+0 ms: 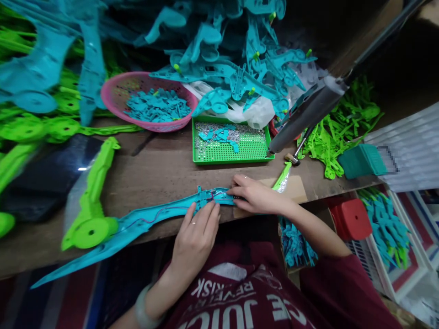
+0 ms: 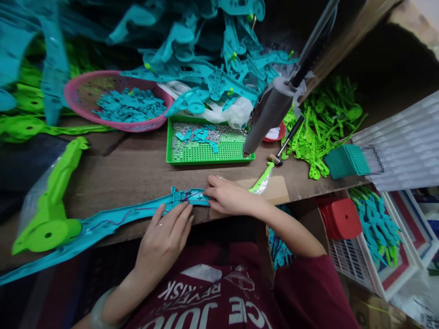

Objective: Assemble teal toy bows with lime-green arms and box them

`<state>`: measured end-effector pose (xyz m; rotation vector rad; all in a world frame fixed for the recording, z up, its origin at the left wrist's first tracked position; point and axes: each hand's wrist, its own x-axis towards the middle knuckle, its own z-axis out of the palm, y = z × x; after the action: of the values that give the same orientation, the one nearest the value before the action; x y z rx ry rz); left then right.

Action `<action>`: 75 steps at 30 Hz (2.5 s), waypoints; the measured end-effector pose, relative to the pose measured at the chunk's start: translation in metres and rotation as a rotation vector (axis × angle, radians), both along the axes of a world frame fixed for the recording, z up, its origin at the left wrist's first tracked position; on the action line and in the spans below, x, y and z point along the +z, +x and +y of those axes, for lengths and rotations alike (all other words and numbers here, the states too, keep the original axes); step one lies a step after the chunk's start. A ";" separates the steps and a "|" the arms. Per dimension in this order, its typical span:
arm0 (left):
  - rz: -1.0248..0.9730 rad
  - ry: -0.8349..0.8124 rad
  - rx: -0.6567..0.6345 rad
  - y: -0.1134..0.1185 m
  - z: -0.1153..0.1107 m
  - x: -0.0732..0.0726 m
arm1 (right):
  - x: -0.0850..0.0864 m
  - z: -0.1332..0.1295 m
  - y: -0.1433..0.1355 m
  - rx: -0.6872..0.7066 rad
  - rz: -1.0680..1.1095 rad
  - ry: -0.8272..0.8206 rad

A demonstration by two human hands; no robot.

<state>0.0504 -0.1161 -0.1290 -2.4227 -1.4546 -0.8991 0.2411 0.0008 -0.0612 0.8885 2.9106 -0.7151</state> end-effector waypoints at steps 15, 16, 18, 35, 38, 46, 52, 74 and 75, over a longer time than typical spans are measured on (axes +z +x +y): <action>-0.127 0.011 0.109 -0.007 -0.008 -0.005 | -0.014 0.014 -0.022 0.371 -0.055 0.264; -0.096 0.005 0.098 -0.009 -0.006 -0.004 | -0.012 0.015 -0.021 0.389 -0.069 0.275; -0.030 -0.006 0.056 -0.012 -0.004 -0.002 | -0.010 0.018 -0.020 0.432 -0.088 0.289; 0.024 -0.102 0.054 -0.016 0.001 0.008 | -0.015 0.041 -0.048 0.481 0.007 0.154; 0.016 -0.095 0.025 -0.017 0.001 0.008 | -0.012 0.040 -0.046 0.509 -0.035 0.206; -0.008 -0.152 -0.137 -0.032 0.011 0.011 | -0.009 0.031 -0.023 0.587 -0.061 0.465; 0.110 -0.171 -0.215 -0.035 0.026 0.021 | -0.013 0.031 -0.011 0.434 0.004 0.342; -0.108 -0.053 -0.219 -0.043 0.016 0.035 | -0.009 -0.046 0.035 -0.163 0.346 0.518; -0.128 -0.014 -0.215 -0.040 0.011 0.035 | -0.010 -0.048 0.037 -0.170 0.327 0.511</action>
<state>0.0107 -0.1050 -0.0941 -2.6129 -1.2586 -1.1114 0.2783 -0.0476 -0.0715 1.1638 3.4174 -0.1104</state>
